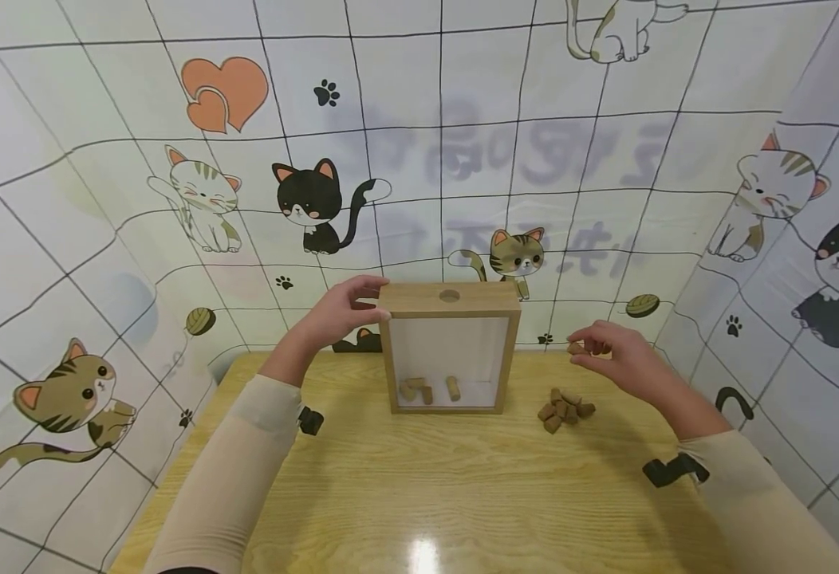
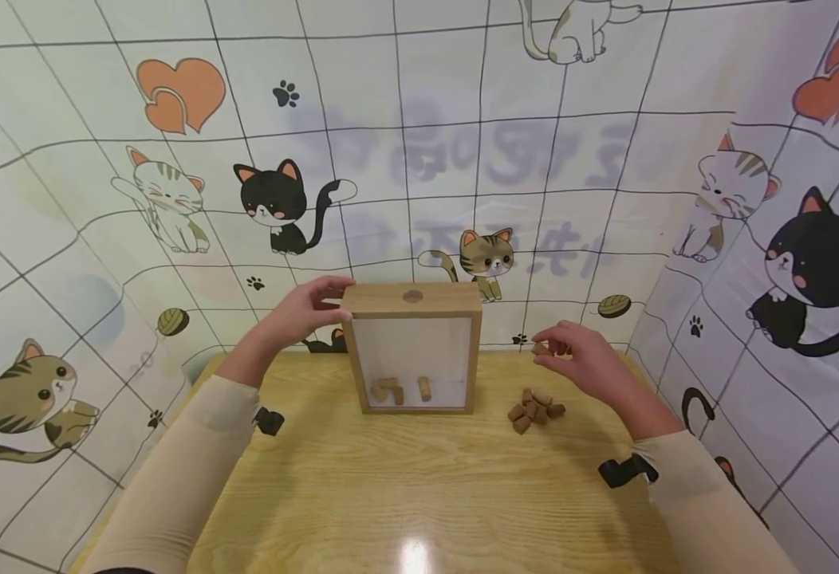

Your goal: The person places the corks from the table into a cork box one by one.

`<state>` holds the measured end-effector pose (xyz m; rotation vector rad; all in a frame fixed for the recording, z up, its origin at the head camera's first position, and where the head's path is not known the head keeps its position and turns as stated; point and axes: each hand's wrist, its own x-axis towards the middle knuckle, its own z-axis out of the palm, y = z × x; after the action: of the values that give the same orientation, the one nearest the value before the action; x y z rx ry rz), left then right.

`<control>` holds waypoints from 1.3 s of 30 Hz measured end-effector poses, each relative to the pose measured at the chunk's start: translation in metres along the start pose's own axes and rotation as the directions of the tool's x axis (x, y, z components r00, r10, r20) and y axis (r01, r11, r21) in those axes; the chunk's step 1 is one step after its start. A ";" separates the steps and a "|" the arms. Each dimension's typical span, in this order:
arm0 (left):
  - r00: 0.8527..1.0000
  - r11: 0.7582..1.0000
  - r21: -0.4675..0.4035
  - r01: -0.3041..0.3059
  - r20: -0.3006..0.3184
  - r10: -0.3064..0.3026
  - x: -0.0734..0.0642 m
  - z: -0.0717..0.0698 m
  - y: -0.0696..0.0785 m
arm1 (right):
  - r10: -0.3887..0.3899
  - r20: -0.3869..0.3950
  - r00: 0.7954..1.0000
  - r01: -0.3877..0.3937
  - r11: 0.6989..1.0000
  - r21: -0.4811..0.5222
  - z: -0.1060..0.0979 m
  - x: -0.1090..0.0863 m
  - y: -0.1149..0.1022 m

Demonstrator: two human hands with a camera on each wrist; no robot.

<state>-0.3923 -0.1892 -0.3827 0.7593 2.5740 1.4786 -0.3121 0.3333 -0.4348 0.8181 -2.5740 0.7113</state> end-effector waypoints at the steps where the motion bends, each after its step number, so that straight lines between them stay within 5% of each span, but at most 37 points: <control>1: 1.000 1.000 0.000 0.000 -0.002 0.000 0.000 0.000 0.000 | -0.002 -0.003 1.000 0.002 1.000 -0.002 -0.002 0.004 -0.002; 11: 1.000 1.000 -0.007 -0.005 0.004 0.005 0.001 0.000 0.000 | -0.061 -0.062 0.996 0.061 0.998 -0.010 -0.022 0.033 -0.020; 33: 1.000 1.000 -0.002 0.013 -0.003 -0.013 -0.002 0.001 -0.001 | 0.074 -0.074 0.995 -0.065 0.992 0.112 -0.042 0.074 -0.049; 39: 1.000 1.000 -0.008 0.009 0.000 -0.009 -0.001 0.001 -0.002 | 0.022 -0.059 0.998 -0.015 0.993 0.119 -0.043 0.094 -0.059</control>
<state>-0.3917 -0.1898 -0.3845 0.7465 2.5660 1.4855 -0.3414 0.2746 -0.3360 0.7966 -2.5089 0.8875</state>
